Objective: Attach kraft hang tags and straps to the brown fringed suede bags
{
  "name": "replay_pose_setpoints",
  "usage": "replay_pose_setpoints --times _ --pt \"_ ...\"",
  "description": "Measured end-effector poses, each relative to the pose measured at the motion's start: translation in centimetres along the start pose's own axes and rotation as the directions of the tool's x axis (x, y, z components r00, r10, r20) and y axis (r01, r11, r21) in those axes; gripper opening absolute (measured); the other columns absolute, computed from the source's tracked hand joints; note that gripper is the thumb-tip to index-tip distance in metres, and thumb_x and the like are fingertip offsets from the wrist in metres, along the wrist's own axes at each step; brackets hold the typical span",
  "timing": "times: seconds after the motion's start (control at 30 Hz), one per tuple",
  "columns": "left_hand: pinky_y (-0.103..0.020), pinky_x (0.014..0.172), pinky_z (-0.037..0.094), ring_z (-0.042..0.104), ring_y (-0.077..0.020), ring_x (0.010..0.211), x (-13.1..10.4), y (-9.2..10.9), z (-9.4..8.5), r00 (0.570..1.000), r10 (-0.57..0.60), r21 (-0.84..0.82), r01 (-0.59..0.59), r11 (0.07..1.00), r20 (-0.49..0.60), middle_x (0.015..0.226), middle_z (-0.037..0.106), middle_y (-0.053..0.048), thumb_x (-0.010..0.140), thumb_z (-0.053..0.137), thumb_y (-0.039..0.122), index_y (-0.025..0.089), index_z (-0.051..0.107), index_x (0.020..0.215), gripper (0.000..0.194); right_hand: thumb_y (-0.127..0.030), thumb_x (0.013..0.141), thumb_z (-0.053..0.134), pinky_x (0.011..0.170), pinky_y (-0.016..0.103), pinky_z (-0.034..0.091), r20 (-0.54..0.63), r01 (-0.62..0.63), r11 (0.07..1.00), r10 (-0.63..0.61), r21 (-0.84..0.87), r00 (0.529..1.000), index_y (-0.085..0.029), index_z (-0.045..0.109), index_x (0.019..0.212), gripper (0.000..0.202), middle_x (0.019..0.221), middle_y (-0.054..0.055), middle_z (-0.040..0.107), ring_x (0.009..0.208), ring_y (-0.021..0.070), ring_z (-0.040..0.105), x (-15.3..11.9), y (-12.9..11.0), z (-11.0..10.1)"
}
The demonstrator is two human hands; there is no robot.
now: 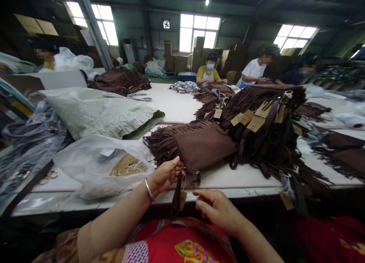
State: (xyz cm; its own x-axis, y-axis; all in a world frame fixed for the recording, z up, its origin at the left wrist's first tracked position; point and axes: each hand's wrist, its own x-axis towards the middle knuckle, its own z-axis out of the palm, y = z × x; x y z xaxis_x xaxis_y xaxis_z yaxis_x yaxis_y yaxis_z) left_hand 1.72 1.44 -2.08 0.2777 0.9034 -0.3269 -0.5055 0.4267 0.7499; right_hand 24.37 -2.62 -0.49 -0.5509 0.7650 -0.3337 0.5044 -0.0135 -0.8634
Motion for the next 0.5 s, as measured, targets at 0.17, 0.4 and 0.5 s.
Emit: replay_pose_setpoints --times 0.17,0.4,0.5 --pt "-0.025 0.062 0.049 0.061 -0.0122 0.065 0.3 0.6 1.7 0.999 -0.035 0.104 0.036 0.994 -0.013 0.078 0.061 -0.002 0.072 0.067 0.070 0.015 0.059 0.088 0.058 -0.041 0.090 0.048 0.058 0.028 0.048 -0.136 -0.003 1.000 0.002 -0.009 0.991 -0.013 0.061 0.122 0.044 0.081 0.002 0.067 0.060 0.0134 0.060 -0.4 2.0 -0.9" --pt "-0.027 0.058 0.046 0.056 -0.0109 0.057 -0.1 1.0 3.0 0.996 0.081 0.394 -0.063 0.917 -0.029 0.072 0.058 0.002 0.066 0.080 0.048 0.015 0.057 0.086 0.045 -0.045 0.089 0.047 0.056 0.027 0.048 -0.212 0.025 0.999 -0.014 0.045 0.977 -0.016 0.063 0.118 0.044 0.078 0.001 0.067 0.058 0.0133 0.060 -0.6 4.0 -2.0" --pt "-0.027 0.063 0.047 0.060 -0.0137 0.068 -0.8 1.8 2.9 0.999 0.041 0.524 -0.052 0.850 0.034 0.081 0.064 -0.002 0.058 0.083 0.023 0.014 0.061 0.090 0.040 -0.045 0.086 0.049 0.054 0.027 0.047 -0.206 0.020 0.996 -0.001 0.092 0.978 -0.015 0.064 0.118 0.046 0.077 0.001 0.067 0.056 0.0133 0.060 -0.6 4.5 -2.2"
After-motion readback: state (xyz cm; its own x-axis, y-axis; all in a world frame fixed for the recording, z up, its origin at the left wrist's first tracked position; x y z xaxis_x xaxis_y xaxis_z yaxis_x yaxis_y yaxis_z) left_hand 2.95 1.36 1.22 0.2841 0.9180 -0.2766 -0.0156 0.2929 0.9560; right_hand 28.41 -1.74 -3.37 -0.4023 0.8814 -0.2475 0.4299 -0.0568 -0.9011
